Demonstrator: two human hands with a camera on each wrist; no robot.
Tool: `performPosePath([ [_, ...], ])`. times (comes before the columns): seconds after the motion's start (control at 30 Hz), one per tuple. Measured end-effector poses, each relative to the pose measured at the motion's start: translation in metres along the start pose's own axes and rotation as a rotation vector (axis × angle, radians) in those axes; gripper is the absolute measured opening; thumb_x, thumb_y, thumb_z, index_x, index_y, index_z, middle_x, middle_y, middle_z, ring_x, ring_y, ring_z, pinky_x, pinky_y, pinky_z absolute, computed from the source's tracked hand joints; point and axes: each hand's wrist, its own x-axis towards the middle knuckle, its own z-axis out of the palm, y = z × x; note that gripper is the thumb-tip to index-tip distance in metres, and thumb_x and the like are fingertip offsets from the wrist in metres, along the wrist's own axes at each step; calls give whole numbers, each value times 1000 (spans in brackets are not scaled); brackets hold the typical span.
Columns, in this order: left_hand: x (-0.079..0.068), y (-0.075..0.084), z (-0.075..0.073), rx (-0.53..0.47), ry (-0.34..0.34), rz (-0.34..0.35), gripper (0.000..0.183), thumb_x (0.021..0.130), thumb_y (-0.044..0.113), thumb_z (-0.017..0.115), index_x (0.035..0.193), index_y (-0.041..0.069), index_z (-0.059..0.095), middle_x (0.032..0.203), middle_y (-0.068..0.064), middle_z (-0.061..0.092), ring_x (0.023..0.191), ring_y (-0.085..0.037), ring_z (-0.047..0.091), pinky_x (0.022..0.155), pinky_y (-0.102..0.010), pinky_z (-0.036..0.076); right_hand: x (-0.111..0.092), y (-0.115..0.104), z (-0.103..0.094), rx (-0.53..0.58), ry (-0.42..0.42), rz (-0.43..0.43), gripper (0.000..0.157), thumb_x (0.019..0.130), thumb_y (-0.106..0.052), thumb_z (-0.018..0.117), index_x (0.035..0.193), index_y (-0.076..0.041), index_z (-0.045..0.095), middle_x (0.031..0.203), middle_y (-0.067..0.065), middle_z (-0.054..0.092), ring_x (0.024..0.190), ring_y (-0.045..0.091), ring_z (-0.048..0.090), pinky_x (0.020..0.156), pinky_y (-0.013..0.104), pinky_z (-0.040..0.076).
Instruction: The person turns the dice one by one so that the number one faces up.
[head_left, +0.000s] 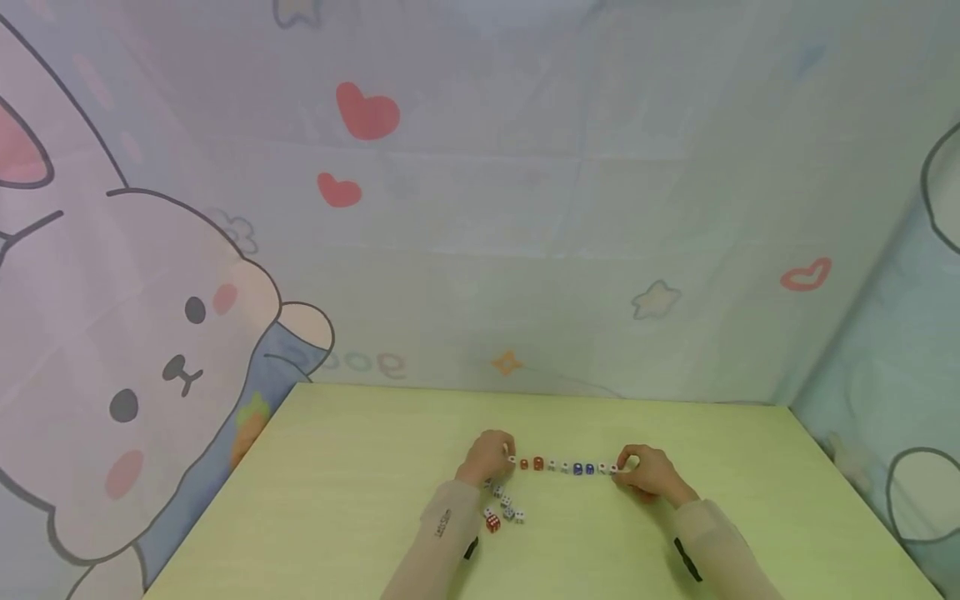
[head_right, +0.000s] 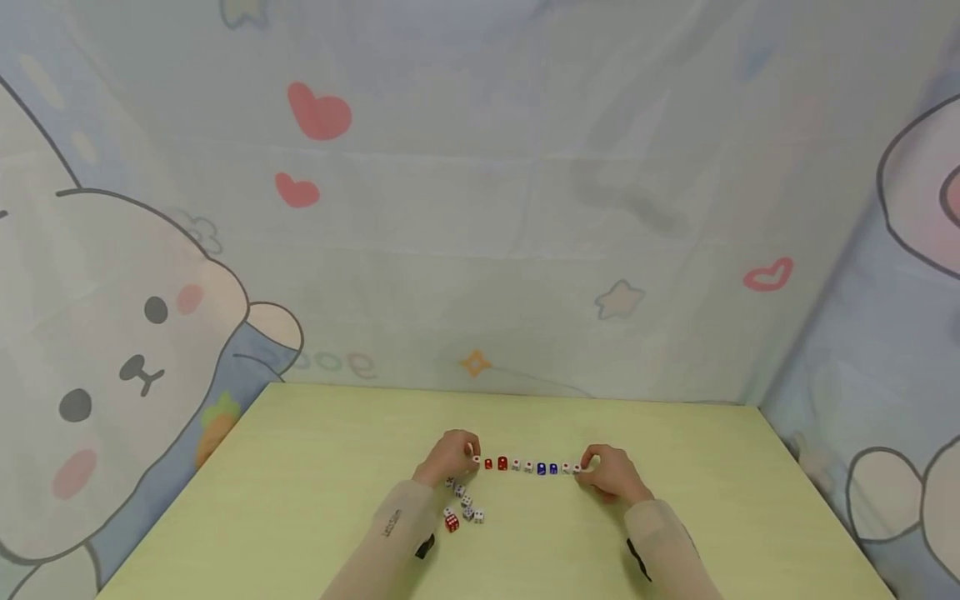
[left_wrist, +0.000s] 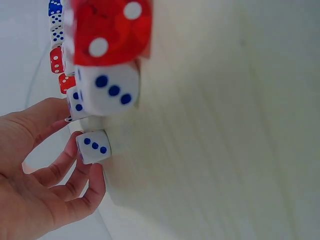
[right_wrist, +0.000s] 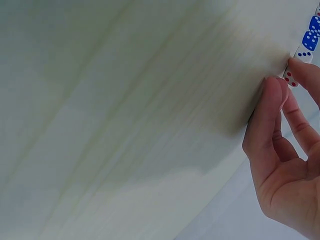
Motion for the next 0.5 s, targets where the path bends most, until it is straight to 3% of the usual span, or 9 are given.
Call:
performPosePath([
  [0.17, -1, 1, -1, -42, 0, -2, 9, 72, -1, 66, 78, 3, 62, 85, -8, 59, 71, -17, 50, 60, -29, 43, 1, 1, 1, -1, 8, 6, 12, 76, -15, 67, 81, -11, 58, 44, 0, 42, 37, 10, 37, 36, 23, 38],
  [0.37, -8, 0, -8, -150, -59, -15, 12, 76, 4, 66, 87, 2, 61, 87, -10, 59, 71, -16, 52, 59, -28, 44, 2, 4, 4, -10, 17, 13, 12, 76, -16, 68, 82, -12, 58, 44, 0, 44, 37, 9, 37, 36, 23, 39],
  [0.5, -15, -6, -18, -170, -111, 26, 9, 79, 7, 63, 87, 3, 62, 89, -11, 60, 72, -17, 55, 60, -28, 45, 2, 4, 4, -11, 21, 12, 12, 76, -16, 68, 82, -12, 58, 45, 1, 45, 37, 10, 38, 36, 24, 39],
])
